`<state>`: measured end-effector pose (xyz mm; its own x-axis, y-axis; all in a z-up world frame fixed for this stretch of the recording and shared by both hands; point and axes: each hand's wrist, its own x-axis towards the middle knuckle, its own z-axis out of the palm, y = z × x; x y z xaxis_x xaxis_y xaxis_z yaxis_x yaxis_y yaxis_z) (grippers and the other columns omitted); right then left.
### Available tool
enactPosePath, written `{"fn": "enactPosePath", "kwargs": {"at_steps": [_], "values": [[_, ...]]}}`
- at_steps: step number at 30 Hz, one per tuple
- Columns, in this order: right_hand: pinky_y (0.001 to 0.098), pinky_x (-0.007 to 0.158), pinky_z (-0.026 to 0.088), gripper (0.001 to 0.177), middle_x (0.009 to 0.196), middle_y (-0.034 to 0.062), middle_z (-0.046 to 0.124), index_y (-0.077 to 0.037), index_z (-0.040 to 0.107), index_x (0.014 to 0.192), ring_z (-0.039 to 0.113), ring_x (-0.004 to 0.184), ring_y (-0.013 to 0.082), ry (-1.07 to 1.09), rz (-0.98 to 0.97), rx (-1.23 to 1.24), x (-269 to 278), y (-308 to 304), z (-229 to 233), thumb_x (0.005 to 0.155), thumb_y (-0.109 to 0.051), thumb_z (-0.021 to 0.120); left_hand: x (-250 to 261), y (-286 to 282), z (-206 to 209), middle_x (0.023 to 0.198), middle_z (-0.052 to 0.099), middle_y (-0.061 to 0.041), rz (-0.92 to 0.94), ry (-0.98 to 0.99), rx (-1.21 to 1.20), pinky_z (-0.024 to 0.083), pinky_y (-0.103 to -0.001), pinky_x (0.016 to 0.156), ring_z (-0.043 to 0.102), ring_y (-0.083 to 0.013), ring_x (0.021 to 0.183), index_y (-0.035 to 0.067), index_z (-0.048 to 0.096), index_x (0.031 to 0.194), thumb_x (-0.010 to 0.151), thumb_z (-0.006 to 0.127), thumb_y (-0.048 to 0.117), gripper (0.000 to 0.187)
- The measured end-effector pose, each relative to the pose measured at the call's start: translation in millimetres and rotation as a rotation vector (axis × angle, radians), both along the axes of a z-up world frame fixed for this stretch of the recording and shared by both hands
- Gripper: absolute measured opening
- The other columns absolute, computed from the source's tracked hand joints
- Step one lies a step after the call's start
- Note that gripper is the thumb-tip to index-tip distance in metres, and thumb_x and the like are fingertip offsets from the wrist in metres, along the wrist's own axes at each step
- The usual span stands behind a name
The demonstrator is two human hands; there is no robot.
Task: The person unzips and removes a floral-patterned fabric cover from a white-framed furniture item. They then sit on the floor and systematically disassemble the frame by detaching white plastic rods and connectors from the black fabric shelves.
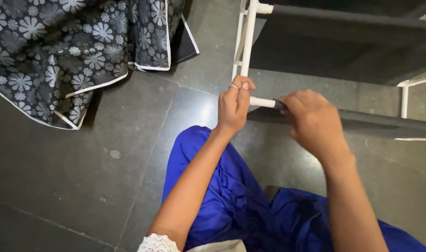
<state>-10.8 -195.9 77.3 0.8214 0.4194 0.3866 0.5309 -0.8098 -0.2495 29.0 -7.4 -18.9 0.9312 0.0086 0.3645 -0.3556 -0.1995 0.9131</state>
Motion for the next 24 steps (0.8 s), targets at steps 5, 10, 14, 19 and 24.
{"fn": "enactPosePath", "kwargs": {"at_steps": [5,10,14,19,24], "values": [[0.0439,0.077,0.052,0.032,0.108,0.0138,0.068,-0.001,0.062,0.118,0.066,0.095,0.0333,-0.163,0.116,0.126,0.7,39.8,-6.9,0.086,-0.004,0.069,1.7,-2.5,4.6,0.066,0.057,-0.006,-0.014,0.025,-0.035,0.043,-0.033,0.055,0.057,-0.0143,0.056,0.006,0.064,0.106,0.109,0.045,0.012,0.021],[0.0432,0.068,0.051,0.023,0.089,0.0083,0.064,-0.008,0.065,0.107,0.065,0.079,0.0307,-0.061,0.088,0.111,9.2,29.0,-21.4,0.090,-0.016,0.077,1.9,1.2,2.3,0.071,0.062,-0.007,-0.012,-0.010,-0.034,0.043,-0.032,0.056,0.059,-0.0133,0.058,0.006,0.064,0.105,0.108,0.045,0.012,0.020],[0.0395,0.057,0.049,0.021,0.081,0.0036,0.062,-0.014,0.068,0.104,0.064,0.068,0.0251,-0.167,0.070,0.008,11.2,22.4,-31.8,0.091,-0.027,0.077,-0.6,-1.9,-3.3,0.070,0.060,-0.004,-0.024,-0.036,-0.056,0.043,-0.030,0.055,0.057,-0.0095,0.058,0.006,0.064,0.104,0.109,0.044,0.012,0.021],[0.0391,0.049,0.044,0.021,0.071,0.0006,0.058,-0.019,0.069,0.098,0.061,0.061,0.0225,-0.212,0.039,-0.053,-2.8,24.9,-33.3,0.090,-0.036,0.078,18.7,22.8,0.7,0.069,0.048,0.005,0.048,0.054,-0.216,0.034,-0.028,0.053,0.043,-0.0044,0.060,0.007,0.067,0.103,0.113,0.046,0.017,0.025],[0.0375,0.054,0.046,0.021,0.075,-0.0002,0.061,-0.018,0.072,0.104,0.060,0.065,0.0215,-0.188,0.127,-0.037,-18.9,31.8,-30.3,0.089,-0.032,0.078,35.3,42.2,7.7,0.068,0.050,0.007,-0.071,0.201,-0.192,0.037,-0.023,0.053,0.044,-0.0022,0.059,0.008,0.069,0.108,0.111,0.049,0.024,0.026]]}}
